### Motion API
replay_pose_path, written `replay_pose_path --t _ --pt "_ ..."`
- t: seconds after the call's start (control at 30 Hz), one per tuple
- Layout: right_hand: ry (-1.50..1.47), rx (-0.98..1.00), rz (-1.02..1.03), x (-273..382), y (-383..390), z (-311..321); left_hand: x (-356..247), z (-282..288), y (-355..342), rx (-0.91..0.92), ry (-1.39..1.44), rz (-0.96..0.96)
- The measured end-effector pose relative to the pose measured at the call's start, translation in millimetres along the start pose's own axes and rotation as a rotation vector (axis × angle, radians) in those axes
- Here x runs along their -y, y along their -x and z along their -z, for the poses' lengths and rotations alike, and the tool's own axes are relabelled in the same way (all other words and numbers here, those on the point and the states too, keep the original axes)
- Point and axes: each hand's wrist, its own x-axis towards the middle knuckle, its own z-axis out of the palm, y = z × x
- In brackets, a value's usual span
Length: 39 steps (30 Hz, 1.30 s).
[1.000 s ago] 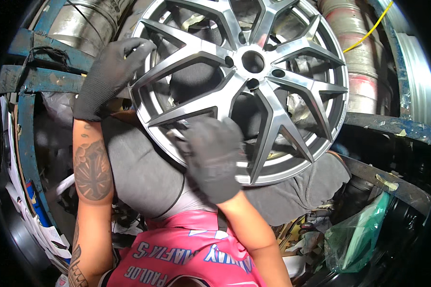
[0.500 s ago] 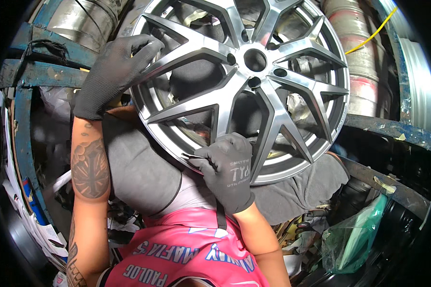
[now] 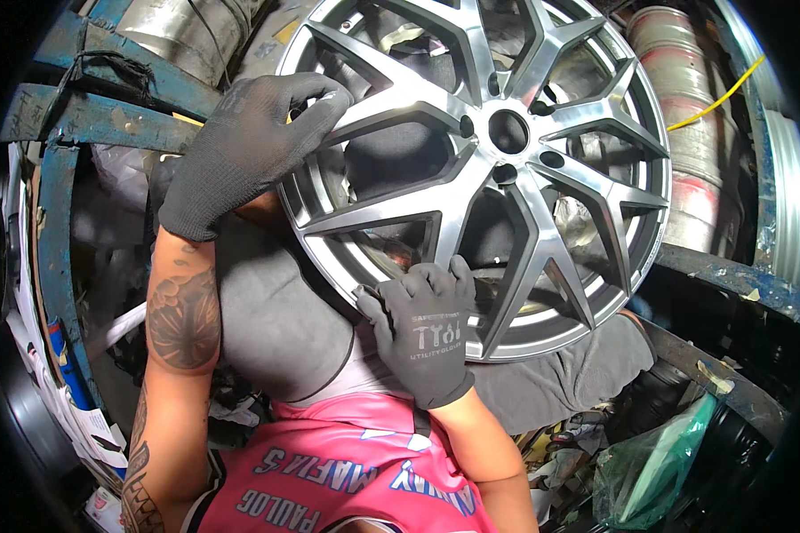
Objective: Cleaning and sanding a car rim using a sanding block while holding it on the lap.
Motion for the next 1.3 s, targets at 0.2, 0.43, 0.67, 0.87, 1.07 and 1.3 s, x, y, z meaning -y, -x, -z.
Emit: replay_pose_path --t 0.2,0.43,0.67,0.87,1.07,1.3 --pt "0.045 0.026 -0.012 3.2 -2.6 -3.6 -5.6 3.3 5.2 -0.053 -0.008 0.031" --pt "0.029 0.032 -0.071 9.0 -12.0 -9.0 -10.9 6.6 3.5 0.001 0.025 0.096" --pt "0.014 0.067 -0.134 11.2 -14.2 -17.8 -13.4 11.1 2.2 0.006 0.038 0.087" --pt "0.093 -0.091 -0.056 18.9 -16.8 -31.8 -6.5 3.8 3.1 -0.073 0.0 -0.001" --pt "0.079 0.021 -0.066 25.1 -44.6 -29.0 -19.0 4.7 -1.1 0.003 0.046 0.024" --pt "0.026 -0.071 -0.041 12.9 -23.4 -37.3 -16.3 2.1 -5.3 -0.01 0.027 0.019"
